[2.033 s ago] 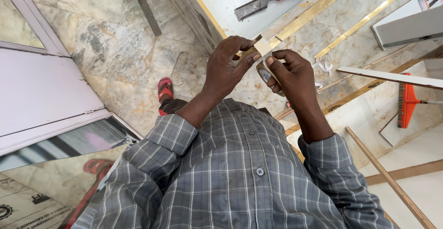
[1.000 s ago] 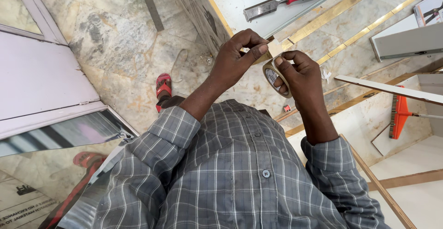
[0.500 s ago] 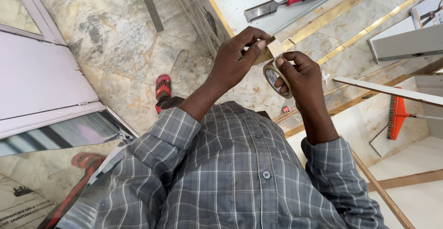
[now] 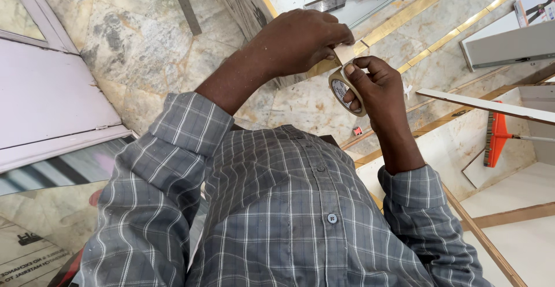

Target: The person applies masking tape to the edges of a wooden frame. They repeatedly pull tape from a roll, press it onto the frame, and smooth it down by hand.

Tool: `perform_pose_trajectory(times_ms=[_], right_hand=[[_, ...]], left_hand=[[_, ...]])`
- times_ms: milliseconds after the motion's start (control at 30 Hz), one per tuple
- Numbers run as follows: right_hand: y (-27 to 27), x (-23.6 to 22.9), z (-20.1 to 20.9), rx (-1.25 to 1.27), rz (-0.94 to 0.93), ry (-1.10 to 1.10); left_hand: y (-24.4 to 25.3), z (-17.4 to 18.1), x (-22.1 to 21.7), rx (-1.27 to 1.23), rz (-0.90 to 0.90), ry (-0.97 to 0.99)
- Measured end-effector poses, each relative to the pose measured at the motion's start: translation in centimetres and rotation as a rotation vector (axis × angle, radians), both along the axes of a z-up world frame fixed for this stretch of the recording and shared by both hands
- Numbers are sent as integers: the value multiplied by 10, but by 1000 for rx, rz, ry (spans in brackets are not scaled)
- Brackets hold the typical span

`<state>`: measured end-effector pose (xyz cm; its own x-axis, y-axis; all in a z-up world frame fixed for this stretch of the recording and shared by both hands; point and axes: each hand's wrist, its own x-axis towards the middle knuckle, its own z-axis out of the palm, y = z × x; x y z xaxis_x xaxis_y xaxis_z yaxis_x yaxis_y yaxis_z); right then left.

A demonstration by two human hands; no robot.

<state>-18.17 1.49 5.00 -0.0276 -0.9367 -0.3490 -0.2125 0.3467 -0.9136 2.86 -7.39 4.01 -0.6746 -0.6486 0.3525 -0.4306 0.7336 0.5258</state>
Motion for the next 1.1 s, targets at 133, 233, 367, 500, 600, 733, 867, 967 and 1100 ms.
perform_pose_trajectory(times_ms=[133, 233, 367, 500, 600, 733, 867, 967, 1100], right_hand=[[1, 0, 1, -4, -2, 3], [1, 0, 1, -5, -17, -8], [1, -1, 0, 7, -20, -4], [0, -1, 0, 10, -18, -17], [0, -1, 1, 14, -10, -5], [0, -1, 1, 18, -15, 3], [1, -1, 1, 24, -19, 5], [0, -1, 1, 30, -21, 8], [0, 0, 0, 32, -27, 7]], left_hand=[[-2, 5, -1, 76, -24, -25], [0, 7, 0, -6, -29, -20], [2, 6, 1, -19, -32, 2], [2, 6, 1, -11, -33, 3], [1, 5, -1, -2, -26, -23], [0, 4, -2, -16, -21, -35], [0, 3, -2, -24, -26, -4], [-1, 2, -2, -23, -21, -11], [-2, 2, -3, -23, -26, -18]])
